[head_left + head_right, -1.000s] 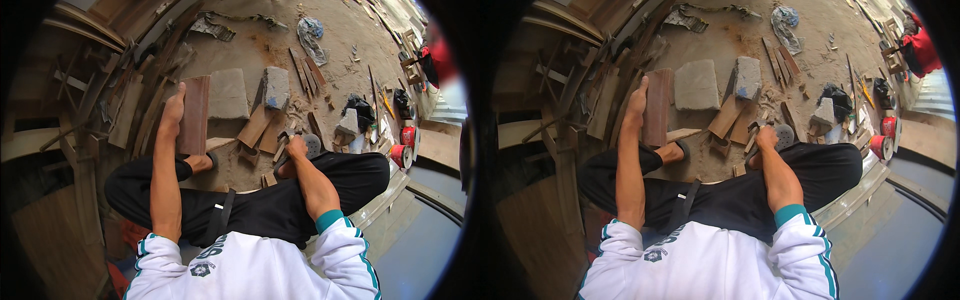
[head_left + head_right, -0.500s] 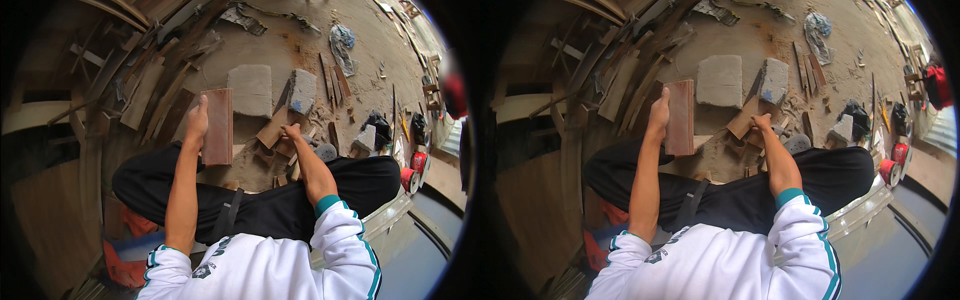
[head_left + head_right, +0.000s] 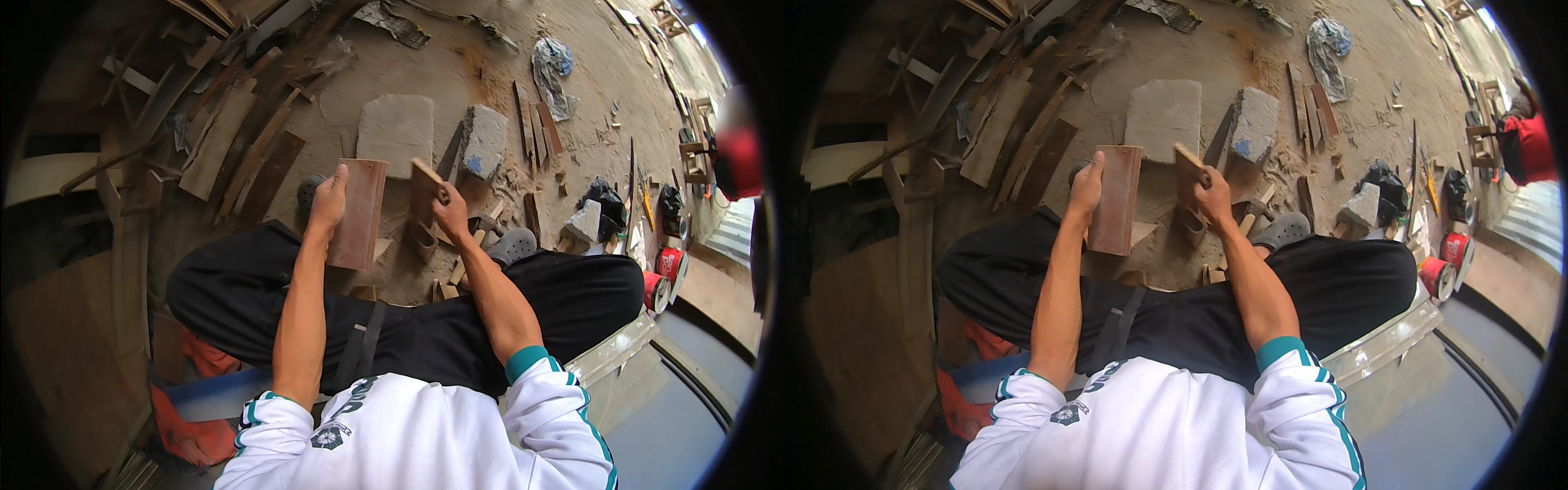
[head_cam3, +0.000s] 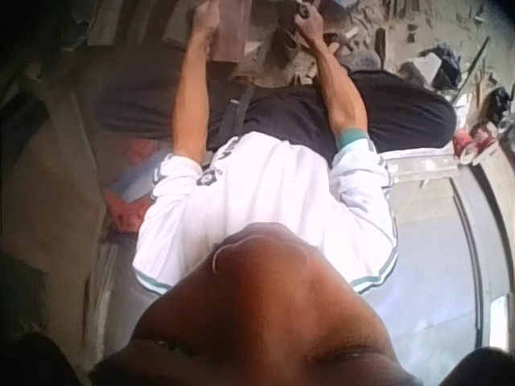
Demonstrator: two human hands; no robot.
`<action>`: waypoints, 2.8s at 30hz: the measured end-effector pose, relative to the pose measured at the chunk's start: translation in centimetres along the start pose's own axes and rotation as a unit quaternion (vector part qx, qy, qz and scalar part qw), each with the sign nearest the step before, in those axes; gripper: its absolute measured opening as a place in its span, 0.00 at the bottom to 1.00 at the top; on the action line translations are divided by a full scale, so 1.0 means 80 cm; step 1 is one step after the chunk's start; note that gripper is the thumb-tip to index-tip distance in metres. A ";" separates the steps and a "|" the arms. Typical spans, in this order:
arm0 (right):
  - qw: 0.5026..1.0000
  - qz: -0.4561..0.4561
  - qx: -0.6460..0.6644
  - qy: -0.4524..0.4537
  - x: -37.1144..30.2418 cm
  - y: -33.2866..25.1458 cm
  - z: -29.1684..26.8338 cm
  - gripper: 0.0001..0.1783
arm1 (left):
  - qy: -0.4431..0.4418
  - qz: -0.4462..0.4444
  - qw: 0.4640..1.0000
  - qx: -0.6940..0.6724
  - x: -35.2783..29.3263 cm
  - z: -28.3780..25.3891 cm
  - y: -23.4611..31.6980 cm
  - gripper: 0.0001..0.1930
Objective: The person assembles a small wooden frame by hand, using a hammer to drive nails into the joints. They repeatedly align the pieces, hammer nails, and adjust the frame while sitting on the floor.
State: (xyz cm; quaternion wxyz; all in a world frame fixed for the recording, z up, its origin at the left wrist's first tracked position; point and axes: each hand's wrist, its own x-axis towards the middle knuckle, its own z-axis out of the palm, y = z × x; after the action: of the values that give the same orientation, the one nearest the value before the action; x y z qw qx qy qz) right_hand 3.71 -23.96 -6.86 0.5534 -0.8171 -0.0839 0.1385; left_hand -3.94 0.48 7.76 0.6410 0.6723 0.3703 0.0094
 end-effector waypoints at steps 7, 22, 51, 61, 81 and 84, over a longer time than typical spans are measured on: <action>0.985 -0.132 -0.083 -0.068 0.007 -0.063 0.026 0.17 | -0.025 -0.004 1.000 -0.004 0.010 -0.015 -0.019 0.30; 0.992 -0.083 -0.026 -0.093 0.029 -0.027 0.048 0.20 | -0.019 0.131 0.985 0.111 0.006 0.049 -0.098 0.32; 0.962 0.115 0.235 -0.082 0.017 -0.088 0.023 0.17 | -0.102 0.083 0.990 0.045 0.060 0.057 -0.109 0.21; 0.969 0.103 0.213 -0.077 0.011 -0.076 0.025 0.16 | -0.094 0.062 0.992 0.054 0.059 0.070 -0.083 0.19; 0.989 0.085 0.100 -0.067 0.005 -0.107 0.028 0.20 | 0.013 0.346 0.891 0.295 0.058 0.070 -0.065 0.10; 0.983 0.098 0.136 -0.069 0.006 -0.100 0.031 0.19 | -0.004 0.346 0.901 0.260 0.060 0.072 -0.065 0.09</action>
State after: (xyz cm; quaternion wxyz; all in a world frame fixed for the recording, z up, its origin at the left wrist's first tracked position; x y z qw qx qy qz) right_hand 3.53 -18.68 -0.36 0.6359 -0.7271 -0.0221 0.2580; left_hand -0.13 -2.51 -0.01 0.4013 0.9009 0.1007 0.1311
